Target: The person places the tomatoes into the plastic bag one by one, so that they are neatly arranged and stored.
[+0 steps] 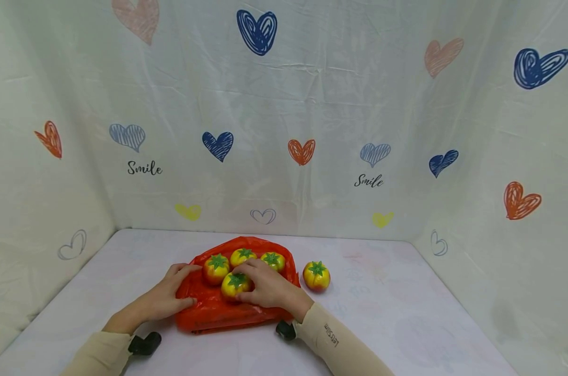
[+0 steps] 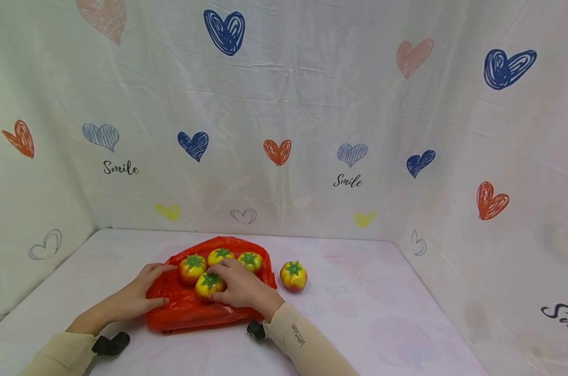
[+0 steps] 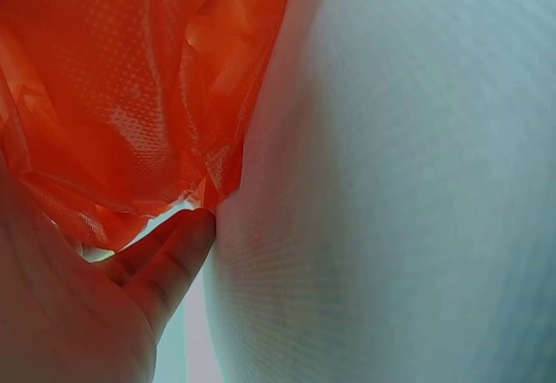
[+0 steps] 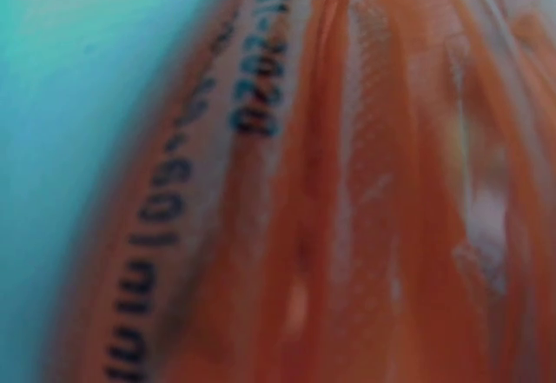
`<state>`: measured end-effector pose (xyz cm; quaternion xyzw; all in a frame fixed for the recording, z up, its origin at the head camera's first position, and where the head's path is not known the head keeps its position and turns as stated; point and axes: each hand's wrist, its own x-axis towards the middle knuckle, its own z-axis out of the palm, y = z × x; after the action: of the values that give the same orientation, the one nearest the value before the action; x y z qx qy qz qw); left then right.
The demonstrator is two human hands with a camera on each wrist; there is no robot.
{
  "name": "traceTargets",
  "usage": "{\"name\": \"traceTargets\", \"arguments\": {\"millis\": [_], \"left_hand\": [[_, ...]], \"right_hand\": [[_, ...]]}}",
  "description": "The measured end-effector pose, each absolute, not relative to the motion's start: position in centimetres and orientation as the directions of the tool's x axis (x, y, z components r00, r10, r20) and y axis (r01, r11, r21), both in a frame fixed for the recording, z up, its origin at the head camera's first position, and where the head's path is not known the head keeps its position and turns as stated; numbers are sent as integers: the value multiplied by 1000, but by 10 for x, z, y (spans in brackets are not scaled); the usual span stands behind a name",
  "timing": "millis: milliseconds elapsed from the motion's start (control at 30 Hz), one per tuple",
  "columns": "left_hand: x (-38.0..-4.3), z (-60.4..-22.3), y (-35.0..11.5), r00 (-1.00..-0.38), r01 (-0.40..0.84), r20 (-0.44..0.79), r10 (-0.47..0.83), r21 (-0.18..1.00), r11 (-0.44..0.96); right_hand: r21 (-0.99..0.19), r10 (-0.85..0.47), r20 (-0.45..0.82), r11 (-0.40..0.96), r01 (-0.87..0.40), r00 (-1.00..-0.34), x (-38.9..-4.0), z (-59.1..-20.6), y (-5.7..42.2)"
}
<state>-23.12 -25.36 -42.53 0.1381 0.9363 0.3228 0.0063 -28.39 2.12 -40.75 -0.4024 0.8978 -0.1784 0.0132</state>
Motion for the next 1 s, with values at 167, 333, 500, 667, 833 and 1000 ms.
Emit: {"name": "traceTargets", "arguments": {"millis": [167,333,500,667,833,1000], "left_hand": [[-232,-425,-253,-963,252,75,259,601,759],[-232,-425,-254,-961,261,87,264,605,752],[-231,-426,-255,-960,261,85,265,606,751],[-230,-425,-254,-963,248,71,261,612,751],[-229,-425,-255,-968,227,55,246,610,759],[-232,-424,-252,-968,224,48,246,601,767]], "right_hand": [[-330,-725,120,615,-716,-678,-285,-408,22],[-343,-718,109,623,-704,-688,-286,-410,21],[-343,-718,103,624,-703,-688,-285,-410,21],[-345,-721,98,622,-703,-686,-284,-409,20],[-345,-728,104,613,-711,-678,-285,-409,19],[-339,-727,123,609,-717,-676,-286,-408,23]]}}
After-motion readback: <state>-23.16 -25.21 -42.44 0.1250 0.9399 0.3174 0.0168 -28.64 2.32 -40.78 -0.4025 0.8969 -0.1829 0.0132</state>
